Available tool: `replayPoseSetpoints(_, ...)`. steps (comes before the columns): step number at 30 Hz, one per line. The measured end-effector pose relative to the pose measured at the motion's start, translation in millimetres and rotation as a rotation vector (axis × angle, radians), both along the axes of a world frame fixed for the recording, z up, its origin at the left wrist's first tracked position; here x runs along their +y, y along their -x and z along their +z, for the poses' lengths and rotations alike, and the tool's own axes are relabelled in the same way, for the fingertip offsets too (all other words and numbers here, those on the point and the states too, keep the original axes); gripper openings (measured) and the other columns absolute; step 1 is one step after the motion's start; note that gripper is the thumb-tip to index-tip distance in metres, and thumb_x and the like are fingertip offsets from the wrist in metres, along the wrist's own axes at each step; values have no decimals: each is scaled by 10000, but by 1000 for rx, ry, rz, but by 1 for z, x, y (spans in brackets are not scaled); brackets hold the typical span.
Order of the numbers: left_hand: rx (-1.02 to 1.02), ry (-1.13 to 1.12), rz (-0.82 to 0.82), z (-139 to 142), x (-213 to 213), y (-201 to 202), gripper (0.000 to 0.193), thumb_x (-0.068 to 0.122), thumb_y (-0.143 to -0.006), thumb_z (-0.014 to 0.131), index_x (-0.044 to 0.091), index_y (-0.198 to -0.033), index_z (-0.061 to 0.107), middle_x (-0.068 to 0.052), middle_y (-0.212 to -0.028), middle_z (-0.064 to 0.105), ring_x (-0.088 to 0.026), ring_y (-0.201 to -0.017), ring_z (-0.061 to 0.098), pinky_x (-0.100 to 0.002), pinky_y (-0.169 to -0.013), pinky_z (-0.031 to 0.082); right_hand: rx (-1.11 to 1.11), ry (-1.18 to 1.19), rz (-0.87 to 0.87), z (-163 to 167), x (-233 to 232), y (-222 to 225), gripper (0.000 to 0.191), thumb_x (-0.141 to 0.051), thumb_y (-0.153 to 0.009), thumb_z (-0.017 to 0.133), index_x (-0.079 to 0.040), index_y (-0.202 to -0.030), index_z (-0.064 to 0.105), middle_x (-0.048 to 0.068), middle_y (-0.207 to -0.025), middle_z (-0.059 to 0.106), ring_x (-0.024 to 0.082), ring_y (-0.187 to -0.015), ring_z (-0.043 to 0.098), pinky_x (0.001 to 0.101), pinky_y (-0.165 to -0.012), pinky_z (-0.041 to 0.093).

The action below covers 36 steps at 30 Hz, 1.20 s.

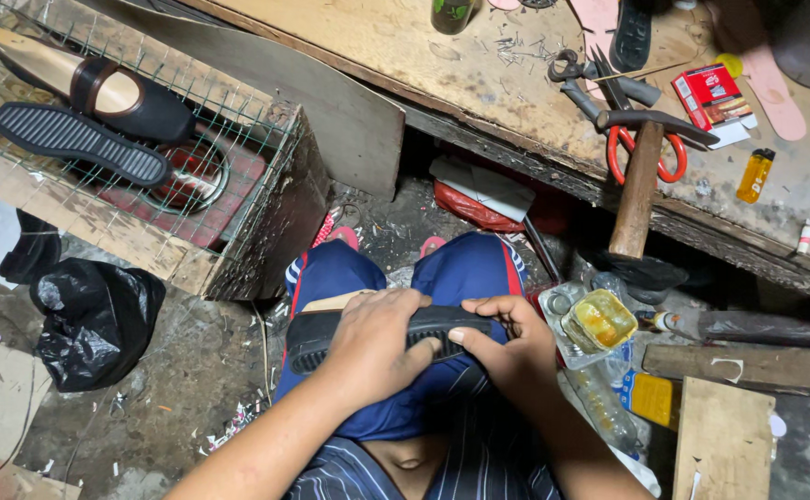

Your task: The person sits on the floor with a shoe on their lap and uses a knife to trim and scrape the edge of the rubber sole, rotating the shoe to work around the perimeter. They press and shape the sole edge by hand between cuts.

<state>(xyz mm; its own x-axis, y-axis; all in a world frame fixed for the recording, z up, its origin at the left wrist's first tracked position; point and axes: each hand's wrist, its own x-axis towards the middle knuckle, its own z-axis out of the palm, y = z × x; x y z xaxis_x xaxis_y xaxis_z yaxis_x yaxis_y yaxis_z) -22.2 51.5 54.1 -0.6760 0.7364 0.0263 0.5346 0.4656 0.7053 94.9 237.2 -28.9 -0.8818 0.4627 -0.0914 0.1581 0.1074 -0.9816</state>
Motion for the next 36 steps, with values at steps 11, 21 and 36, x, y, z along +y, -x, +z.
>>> replayPoseSetpoints(11, -108, 14, 12, -2, 7, 5, 449, 351, -718, 844, 61, -967, 610, -123, -744, 668, -355, -849, 660, -473, -843, 452, 197, -315, 121, 11, 7, -7, 309, 17, -761, 830, 9, -1033, 683, 172, -1238, 708, 246, -1149, 697, 344, -1017, 537)
replayPoseSetpoints(21, 21, -182, -7, 2, -13, 4, 419, 311, -733, 846, 47, -986, 642, -132, -888, 708, -360, -906, 656, -463, -873, 454, 79, 243, 60, 27, -1, 4, 665, 35, -714, 865, 4, -1263, 492, 178, -1217, 695, 238, -1111, 687, 414, -1016, 546)
replayPoseSetpoints(36, -1004, -1016, 698, -51, -73, 8, 346, 40, -916, 577, 60, -1261, 565, -143, -1177, 661, -234, -1049, 677, -446, -946, 527, 168, -772, 510, 78, -4, 46, 667, -60, -625, 819, -33, -1256, 604, 155, -1334, 640, 375, -1241, 603, 433, -1054, 454)
